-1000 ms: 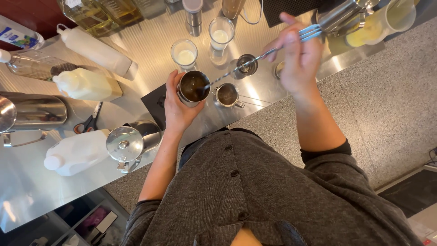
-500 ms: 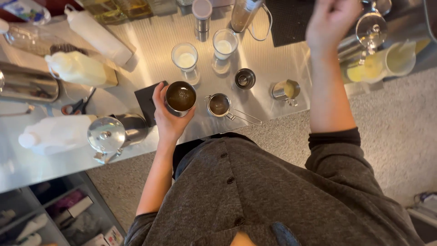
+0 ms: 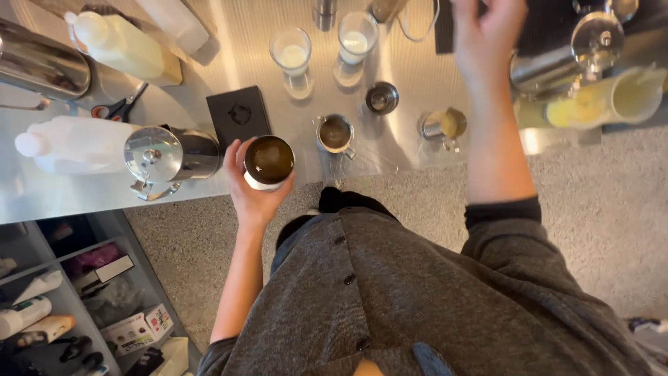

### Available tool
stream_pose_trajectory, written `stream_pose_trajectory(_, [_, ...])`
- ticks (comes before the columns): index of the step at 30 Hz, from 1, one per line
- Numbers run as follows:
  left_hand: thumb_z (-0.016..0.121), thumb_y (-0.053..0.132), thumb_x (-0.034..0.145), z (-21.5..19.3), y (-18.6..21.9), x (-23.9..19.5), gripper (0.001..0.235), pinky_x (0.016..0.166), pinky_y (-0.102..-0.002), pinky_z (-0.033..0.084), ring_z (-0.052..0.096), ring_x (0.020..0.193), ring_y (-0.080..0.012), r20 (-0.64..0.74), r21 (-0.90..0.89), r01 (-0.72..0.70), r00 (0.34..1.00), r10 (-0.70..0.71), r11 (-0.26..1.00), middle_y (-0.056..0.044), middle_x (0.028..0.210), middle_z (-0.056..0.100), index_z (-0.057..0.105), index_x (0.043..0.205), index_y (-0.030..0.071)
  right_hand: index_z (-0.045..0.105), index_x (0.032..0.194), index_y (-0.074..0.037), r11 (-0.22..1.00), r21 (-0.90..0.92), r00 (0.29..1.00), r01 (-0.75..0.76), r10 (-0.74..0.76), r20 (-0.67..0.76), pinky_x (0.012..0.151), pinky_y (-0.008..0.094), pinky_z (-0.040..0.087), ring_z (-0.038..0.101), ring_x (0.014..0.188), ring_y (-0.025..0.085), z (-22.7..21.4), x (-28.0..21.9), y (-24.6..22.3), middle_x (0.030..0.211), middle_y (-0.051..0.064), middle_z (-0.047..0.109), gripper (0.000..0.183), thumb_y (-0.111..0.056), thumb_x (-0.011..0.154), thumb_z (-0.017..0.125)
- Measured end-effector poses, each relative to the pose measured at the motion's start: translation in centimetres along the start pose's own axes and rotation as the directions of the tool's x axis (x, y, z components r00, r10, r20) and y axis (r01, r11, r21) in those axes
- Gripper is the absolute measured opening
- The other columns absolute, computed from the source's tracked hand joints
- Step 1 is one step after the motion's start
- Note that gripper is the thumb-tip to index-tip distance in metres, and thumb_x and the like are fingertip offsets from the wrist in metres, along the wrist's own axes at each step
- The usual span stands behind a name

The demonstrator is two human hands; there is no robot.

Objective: Preparing a specialty coffee drink by measuring ingredients, using a cocktail shaker, and straining the mixture into a glass.

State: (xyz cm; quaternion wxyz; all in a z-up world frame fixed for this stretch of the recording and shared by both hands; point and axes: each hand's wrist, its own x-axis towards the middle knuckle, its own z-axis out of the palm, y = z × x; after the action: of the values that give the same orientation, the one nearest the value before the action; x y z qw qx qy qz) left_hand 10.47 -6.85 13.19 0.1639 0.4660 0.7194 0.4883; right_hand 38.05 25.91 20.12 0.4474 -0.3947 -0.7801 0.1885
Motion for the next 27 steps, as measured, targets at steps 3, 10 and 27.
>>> stream_pose_trajectory(3, [0.094,0.017,0.074,-0.5,1.1,-1.8,0.105,0.116,-0.045,0.047,0.061,0.133,-0.0327,0.041,-0.049,-0.108,0.993,0.11,0.993,-0.017,0.143,0.06,0.026,0.154,0.007,0.05,0.133,0.001,0.888,0.459,0.997,0.036,-0.002,-0.074,0.094,0.034,0.06,0.068,0.106,0.021,-4.9,-6.5,-2.3,0.118,0.009,0.068,0.027,-0.013,0.111,0.057])
stream_pose_trajectory(10, [0.097,0.028,0.066,1.5,4.8,-5.8,0.103,0.119,-0.047,0.049,0.062,0.135,-0.0316,0.406,-0.397,-0.137,0.86,0.308,0.908,-0.017,0.143,0.061,0.04,0.15,0.009,0.058,0.123,0.001,0.921,0.295,0.947,-0.255,0.299,-0.114,0.08,0.034,0.06,0.069,0.087,0.019,-14.8,-25.7,3.3,0.099,0.011,0.068,0.022,-0.021,0.122,0.054])
stream_pose_trajectory(27, [0.096,0.018,0.064,31.9,18.5,-15.5,0.106,0.121,-0.046,0.043,0.056,0.139,-0.0332,0.543,-0.366,-0.243,0.728,0.418,0.898,-0.017,0.146,0.057,0.037,0.15,0.006,0.061,0.126,-0.009,0.397,0.531,0.44,-0.748,0.896,-0.051,0.069,0.033,0.058,0.073,0.08,0.02,-31.6,-42.5,42.8,0.098,0.011,0.074,0.042,-0.045,0.108,0.048])
